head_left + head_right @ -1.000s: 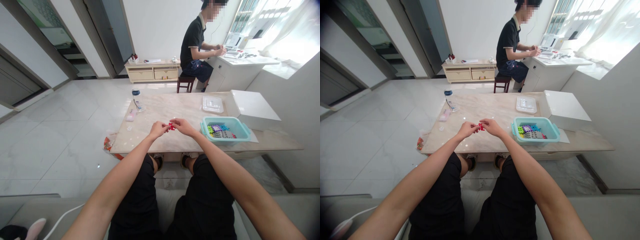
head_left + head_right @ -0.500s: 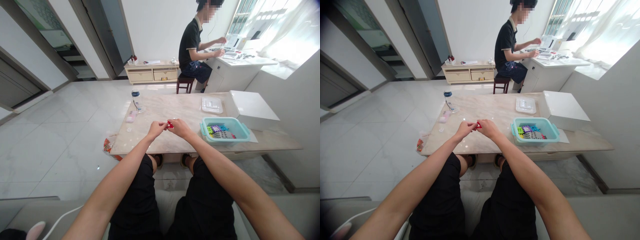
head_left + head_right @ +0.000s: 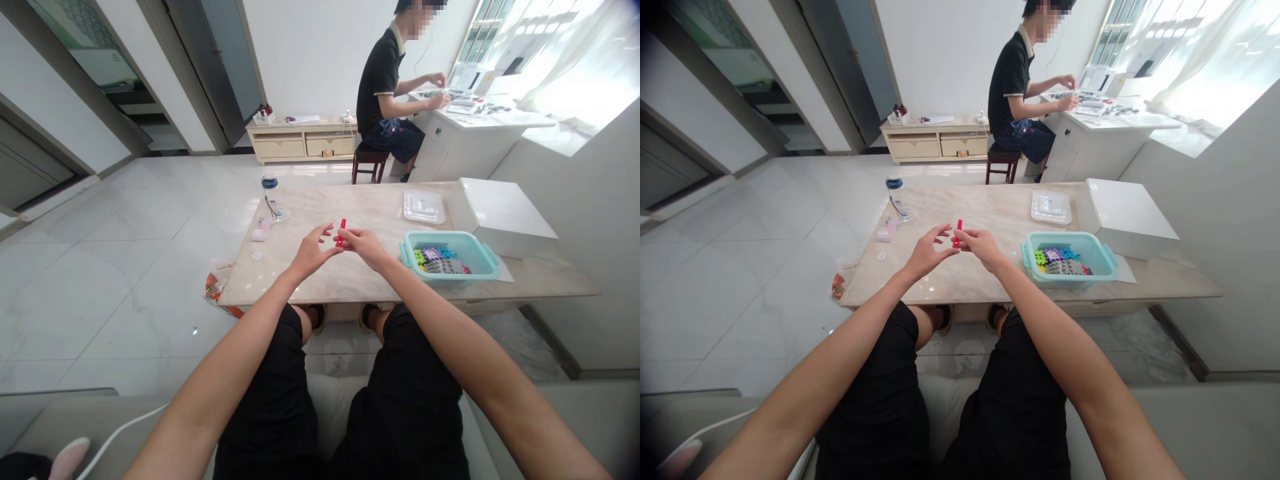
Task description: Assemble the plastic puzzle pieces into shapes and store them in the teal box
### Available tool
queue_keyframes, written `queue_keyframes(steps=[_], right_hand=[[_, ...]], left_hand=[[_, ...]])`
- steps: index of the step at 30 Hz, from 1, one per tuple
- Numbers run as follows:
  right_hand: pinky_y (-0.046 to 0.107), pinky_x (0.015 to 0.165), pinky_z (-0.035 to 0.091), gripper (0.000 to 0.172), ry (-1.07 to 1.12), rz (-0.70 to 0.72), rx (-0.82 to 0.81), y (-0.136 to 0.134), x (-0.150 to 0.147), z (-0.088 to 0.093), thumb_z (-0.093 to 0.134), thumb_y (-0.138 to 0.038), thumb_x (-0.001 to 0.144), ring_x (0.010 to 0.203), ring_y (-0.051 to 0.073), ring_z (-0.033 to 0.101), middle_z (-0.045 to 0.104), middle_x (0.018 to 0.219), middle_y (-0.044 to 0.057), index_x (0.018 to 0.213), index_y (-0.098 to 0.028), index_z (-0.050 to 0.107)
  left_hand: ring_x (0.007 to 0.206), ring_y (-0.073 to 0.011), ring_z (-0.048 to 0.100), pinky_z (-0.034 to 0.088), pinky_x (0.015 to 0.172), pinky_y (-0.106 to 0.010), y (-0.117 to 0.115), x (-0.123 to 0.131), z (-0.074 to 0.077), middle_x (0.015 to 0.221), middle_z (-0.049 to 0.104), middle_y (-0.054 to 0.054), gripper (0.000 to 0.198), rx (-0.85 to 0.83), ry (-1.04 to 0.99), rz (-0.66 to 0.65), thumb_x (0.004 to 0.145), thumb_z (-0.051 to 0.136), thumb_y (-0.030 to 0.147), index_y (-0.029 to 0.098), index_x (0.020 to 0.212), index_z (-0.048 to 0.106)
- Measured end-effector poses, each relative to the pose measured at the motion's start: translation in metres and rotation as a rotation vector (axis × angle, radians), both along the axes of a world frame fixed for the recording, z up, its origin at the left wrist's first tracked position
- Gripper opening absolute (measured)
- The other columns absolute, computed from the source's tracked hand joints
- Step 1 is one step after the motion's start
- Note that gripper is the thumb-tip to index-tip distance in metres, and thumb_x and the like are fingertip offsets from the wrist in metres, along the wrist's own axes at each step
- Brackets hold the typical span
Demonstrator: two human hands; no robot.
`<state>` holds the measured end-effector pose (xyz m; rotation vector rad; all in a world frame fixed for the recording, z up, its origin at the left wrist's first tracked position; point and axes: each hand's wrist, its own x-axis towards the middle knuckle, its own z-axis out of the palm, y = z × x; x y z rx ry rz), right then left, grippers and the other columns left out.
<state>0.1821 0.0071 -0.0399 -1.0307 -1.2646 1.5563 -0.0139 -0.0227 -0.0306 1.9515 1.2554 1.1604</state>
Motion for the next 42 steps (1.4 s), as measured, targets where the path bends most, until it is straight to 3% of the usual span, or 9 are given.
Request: queue_keyframes(steps=[2, 6, 11, 16, 25, 30, 42], right_hand=[[0.030, 0.082, 0.062, 0.052, 0.062, 0.070, -0.059, -0.001, 0.002, 0.001, 0.092, -0.059, 0.081, 0.084, 0.018, 0.074, 0.083, 0.107, 0.013, 0.105, -0.014, 0.084], [0.027, 0.079, 0.059, 0.051, 0.080, 0.135, -0.084, -0.005, 0.010, 0.004, 0.092, -0.057, 0.081, 0.077, 0.013, 0.070, 0.083, 0.106, 0.011, 0.107, -0.014, 0.085], [0.022, 0.074, 0.054, 0.037, -0.003, 0.229, -0.126, -0.011, 0.022, 0.006, 0.089, -0.049, 0.087, 0.078, 0.012, 0.068, 0.083, 0.103, 0.011, 0.102, -0.014, 0.086], [0.022, 0.074, 0.053, 0.033, -0.073, 0.232, -0.148, -0.014, 0.025, 0.005, 0.085, -0.046, 0.092, 0.095, 0.016, 0.072, 0.083, 0.110, 0.011, 0.107, -0.017, 0.087], [0.027, 0.079, 0.056, 0.043, 0.015, 0.255, -0.180, -0.011, 0.021, -0.002, 0.094, -0.053, 0.081, 0.090, 0.018, 0.071, 0.083, 0.107, 0.011, 0.101, -0.016, 0.087], [0.026, 0.080, 0.053, 0.048, -0.025, 0.269, -0.205, -0.014, 0.021, 0.002, 0.089, -0.064, 0.083, 0.099, 0.019, 0.072, 0.083, 0.115, 0.010, 0.101, -0.020, 0.087], [0.029, 0.081, 0.048, 0.046, -0.089, 0.270, -0.160, -0.018, 0.016, 0.006, 0.086, -0.065, 0.085, 0.098, 0.019, 0.070, 0.083, 0.111, 0.010, 0.099, -0.021, 0.087]], left_hand=[[0.129, -0.0290, 0.070, 0.058, 0.105, -0.042, 0.000, 0.001, -0.001, 0.154, 0.066, -0.018, 0.082, 0.045, 0.014, -0.073, 0.081, 0.093, 0.033, 0.020, 0.154, 0.060], [0.131, -0.0290, 0.070, 0.058, 0.109, -0.043, -0.001, 0.001, 0.001, 0.153, 0.067, -0.017, 0.071, 0.073, -0.006, -0.153, 0.088, 0.088, 0.034, 0.021, 0.153, 0.062], [0.125, -0.0276, 0.072, 0.061, 0.104, -0.042, -0.005, -0.005, 0.001, 0.148, 0.070, -0.016, 0.087, 0.081, -0.008, -0.196, 0.082, 0.094, 0.036, 0.022, 0.159, 0.055], [0.121, -0.0257, 0.072, 0.061, 0.102, -0.040, -0.004, -0.004, -0.001, 0.140, 0.072, -0.014, 0.085, 0.106, 0.073, -0.220, 0.083, 0.093, 0.034, 0.024, 0.159, 0.057], [0.119, -0.0268, 0.072, 0.060, 0.104, -0.043, 0.000, -0.008, -0.005, 0.138, 0.071, -0.016, 0.088, 0.182, 0.102, -0.245, 0.082, 0.095, 0.039, 0.022, 0.159, 0.056], [0.117, -0.0278, 0.072, 0.062, 0.101, -0.045, 0.001, -0.008, -0.007, 0.137, 0.072, -0.016, 0.082, 0.202, 0.105, -0.247, 0.083, 0.093, 0.044, 0.021, 0.155, 0.060], [0.112, -0.0266, 0.075, 0.063, 0.095, -0.041, -0.005, -0.010, 0.003, 0.128, 0.076, -0.015, 0.076, 0.208, 0.098, -0.223, 0.082, 0.094, 0.045, 0.018, 0.146, 0.064]])
